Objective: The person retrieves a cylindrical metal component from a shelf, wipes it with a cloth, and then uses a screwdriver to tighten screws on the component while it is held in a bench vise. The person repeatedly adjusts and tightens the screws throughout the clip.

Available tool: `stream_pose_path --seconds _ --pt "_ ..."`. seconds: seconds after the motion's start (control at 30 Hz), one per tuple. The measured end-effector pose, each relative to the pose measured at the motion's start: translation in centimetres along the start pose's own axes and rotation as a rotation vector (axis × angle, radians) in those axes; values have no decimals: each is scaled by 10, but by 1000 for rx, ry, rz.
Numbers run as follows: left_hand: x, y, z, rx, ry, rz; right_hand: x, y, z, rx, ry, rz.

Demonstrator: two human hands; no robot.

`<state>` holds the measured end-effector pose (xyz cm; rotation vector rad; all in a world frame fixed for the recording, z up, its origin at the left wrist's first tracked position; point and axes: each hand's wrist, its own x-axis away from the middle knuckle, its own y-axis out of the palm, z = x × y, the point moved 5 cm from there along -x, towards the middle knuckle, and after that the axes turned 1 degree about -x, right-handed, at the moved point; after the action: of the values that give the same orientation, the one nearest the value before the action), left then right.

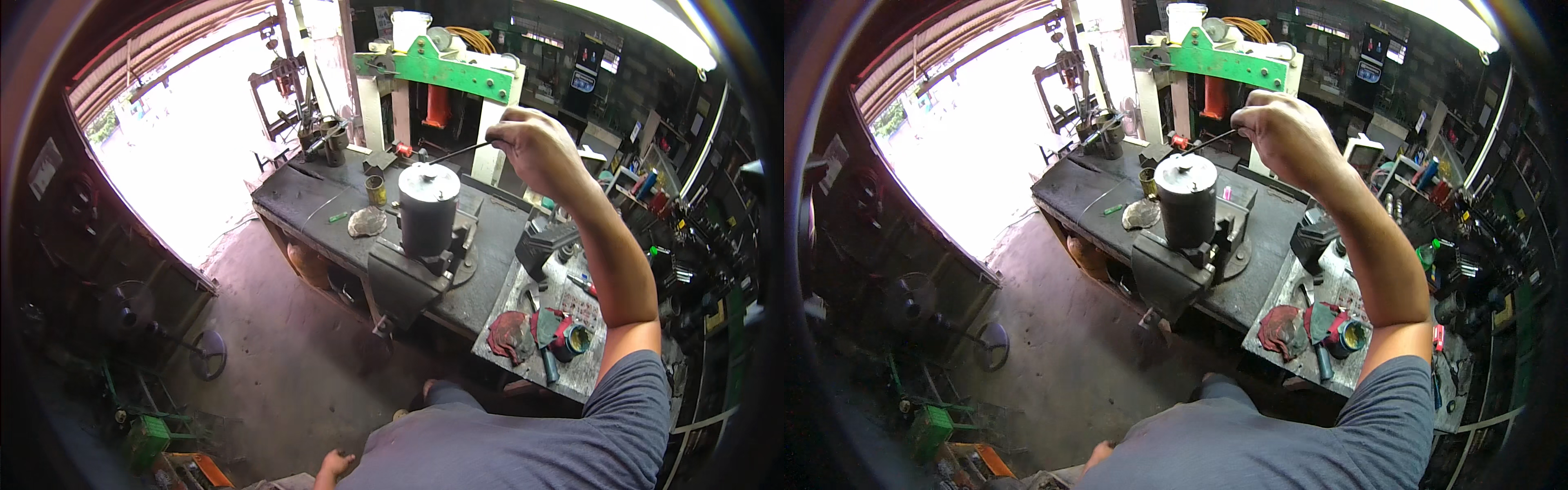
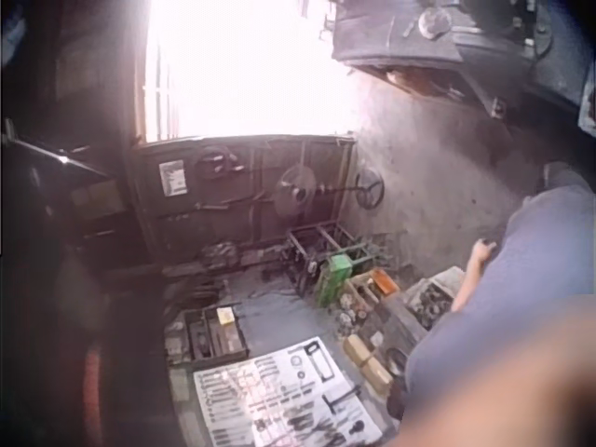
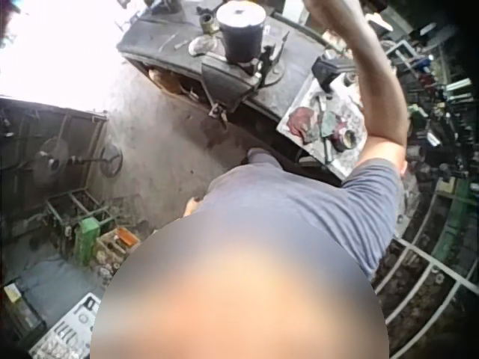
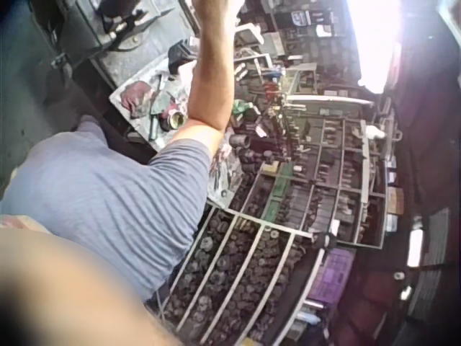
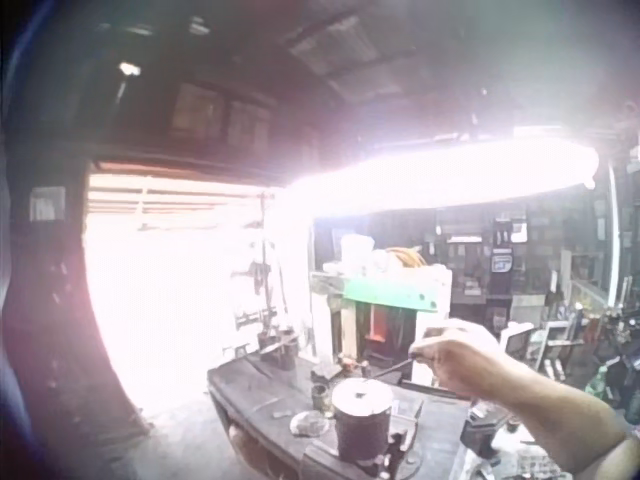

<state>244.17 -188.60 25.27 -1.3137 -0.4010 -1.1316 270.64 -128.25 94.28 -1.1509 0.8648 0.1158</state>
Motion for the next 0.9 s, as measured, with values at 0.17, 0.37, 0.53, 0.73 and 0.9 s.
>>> stream_pose_path --seconds 0.17,0.37,0.53,0.73,0.9 --pt "9 17 -27 110 -135 -14 -58 48 2 -13 15 -181" --pt "-39 -28 4 163 -197 -58 -91 60 -4 22 -110 -373" --pt "-121 -130 41 69 -146 -83 -148 88 -16 -77 -241 -499" --pt "-241 -291 131 379 13 255 -164 110 -31 -64 -185 -749" --pt "-313 -353 212 107 184 156 -148 96 -19 -79 35 -617"
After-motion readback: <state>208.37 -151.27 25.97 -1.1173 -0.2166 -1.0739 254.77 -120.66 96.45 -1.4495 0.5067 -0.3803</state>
